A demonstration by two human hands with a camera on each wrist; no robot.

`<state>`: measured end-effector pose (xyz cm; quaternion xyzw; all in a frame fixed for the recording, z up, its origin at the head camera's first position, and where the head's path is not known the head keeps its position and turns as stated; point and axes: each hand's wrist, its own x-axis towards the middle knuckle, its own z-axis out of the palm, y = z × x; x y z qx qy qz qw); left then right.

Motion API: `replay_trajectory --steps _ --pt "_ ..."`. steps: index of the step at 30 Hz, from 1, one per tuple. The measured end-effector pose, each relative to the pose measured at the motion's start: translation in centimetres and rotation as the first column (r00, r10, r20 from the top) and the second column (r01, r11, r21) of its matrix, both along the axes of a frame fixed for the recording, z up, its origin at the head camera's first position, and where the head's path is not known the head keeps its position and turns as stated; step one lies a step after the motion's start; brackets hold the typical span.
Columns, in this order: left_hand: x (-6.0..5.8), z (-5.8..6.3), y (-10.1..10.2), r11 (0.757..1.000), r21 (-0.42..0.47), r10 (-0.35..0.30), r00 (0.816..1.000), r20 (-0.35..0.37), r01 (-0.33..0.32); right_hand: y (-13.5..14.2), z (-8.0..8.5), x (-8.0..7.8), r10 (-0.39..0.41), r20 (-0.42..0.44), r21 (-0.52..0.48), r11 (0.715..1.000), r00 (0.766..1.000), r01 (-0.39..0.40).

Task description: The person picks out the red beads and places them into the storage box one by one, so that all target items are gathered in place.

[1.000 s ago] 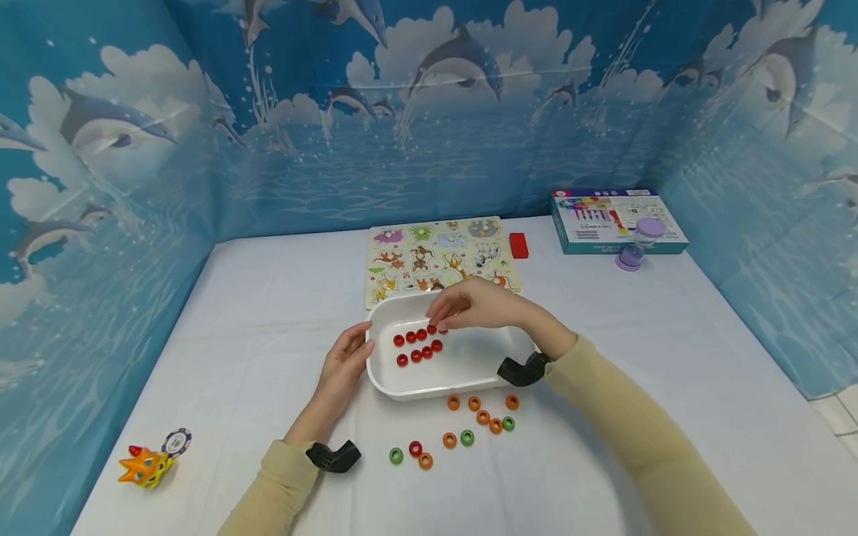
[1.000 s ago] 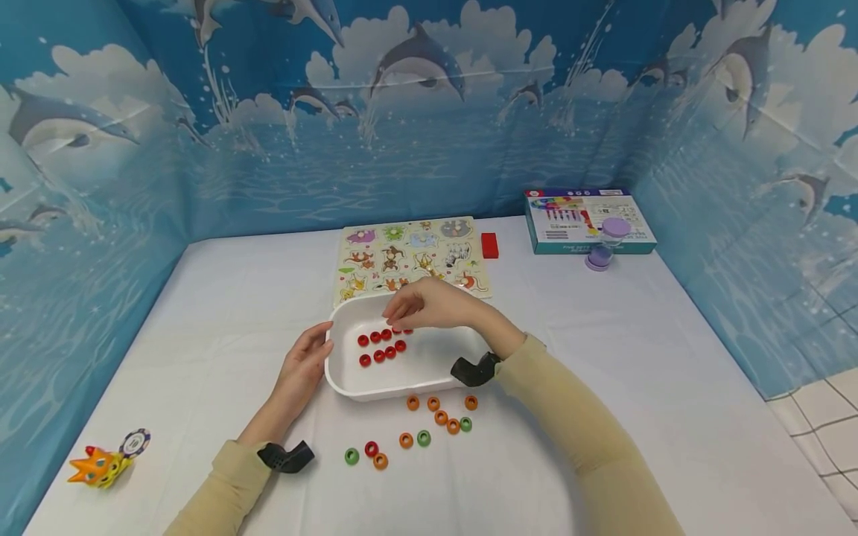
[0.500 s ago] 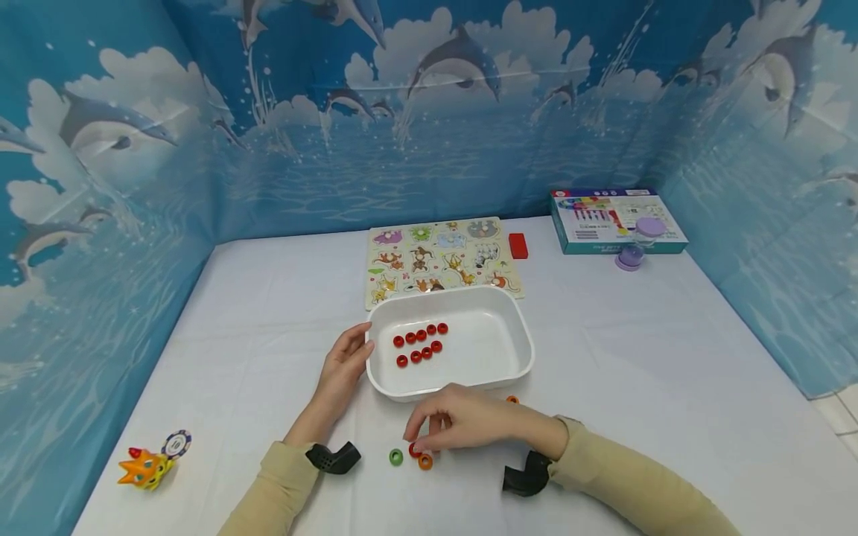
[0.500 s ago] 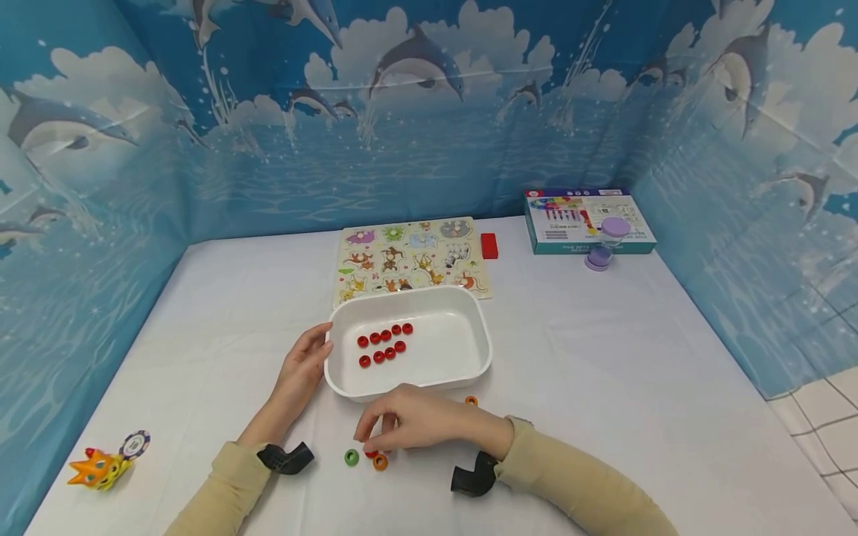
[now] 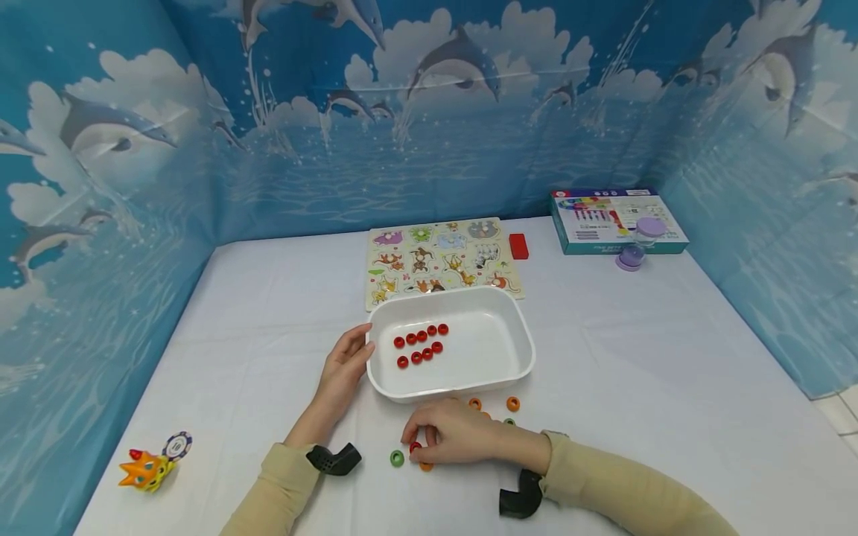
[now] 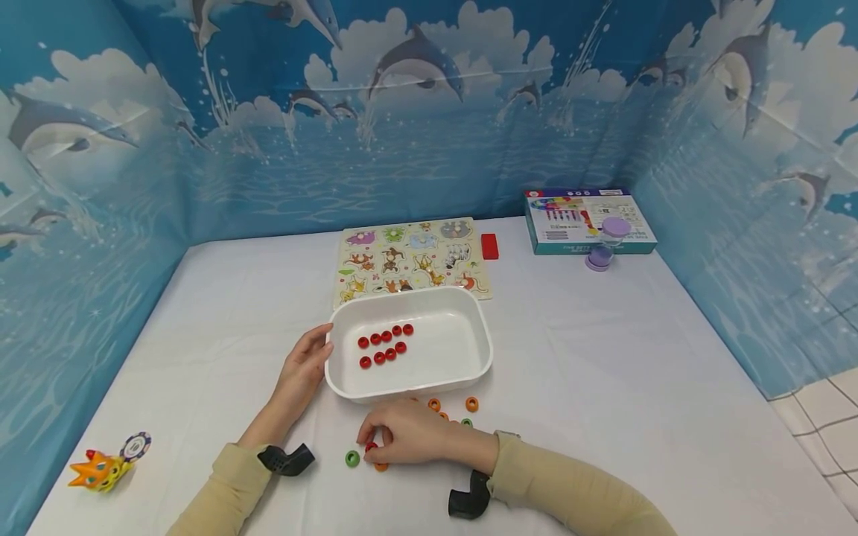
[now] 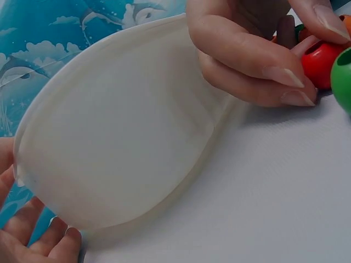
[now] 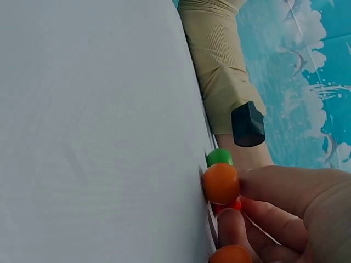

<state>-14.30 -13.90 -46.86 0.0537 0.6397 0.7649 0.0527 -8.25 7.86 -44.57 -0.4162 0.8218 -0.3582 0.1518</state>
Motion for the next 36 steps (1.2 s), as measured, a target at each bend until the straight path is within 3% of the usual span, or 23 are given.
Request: replay_trajectory --steps 6,12,14,18,20,22,25,29,36 --pt "0.0 0.0 0.1 1.000 0.001 0.002 1.000 0.001 -0.002 0.1 0.6 0.1 -0.022 -0.015 0.027 0.999 1.000 0.022" --pt "0.1 0.0 0.1 1.000 0.005 -0.001 1.000 0.012 0.001 1.4 4.3 -0.4 -0.004 0.126 0.045 0.999 0.992 -0.001" --pt "0.1 0.1 0.1 1.000 0.004 0.001 1.000 0.017 -0.001 2.2 6.1 -1.3 0.030 0.125 0.033 0.999 0.992 -0.035" --pt "0.1 0.0 0.1 1.000 0.004 0.007 1.000 0.018 -0.008 3.4 9.3 -4.1 0.043 -0.030 0.048 0.998 0.999 -0.042" --pt "0.0 0.0 0.1 1.000 0.007 0.009 1.000 0.018 -0.009 3.9 10.3 -5.9 0.027 -0.090 0.053 0.998 0.996 -0.022" --pt "0.0 0.0 0.1 1.000 0.012 0.010 1.000 0.022 -0.010 4.2 10.8 -7.7 0.004 -0.087 0.058 0.998 0.996 0.001" --pt "0.0 -0.1 0.1 1.000 0.016 0.013 1.000 0.027 -0.014 4.4 10.6 -10.3 -0.019 -0.027 0.066 0.998 0.999 0.020" --pt "-0.1 -0.1 0.2 1.000 0.024 0.016 0.999 0.029 -0.017 4.6 8.9 -13.0 -0.043 0.084 0.092 0.995 0.996 0.036" --pt "0.0 0.0 0.4 1.000 0.024 0.014 1.000 0.028 -0.015 5.1 5.2 -15.2 -0.094 0.202 0.195 0.979 0.975 0.053"
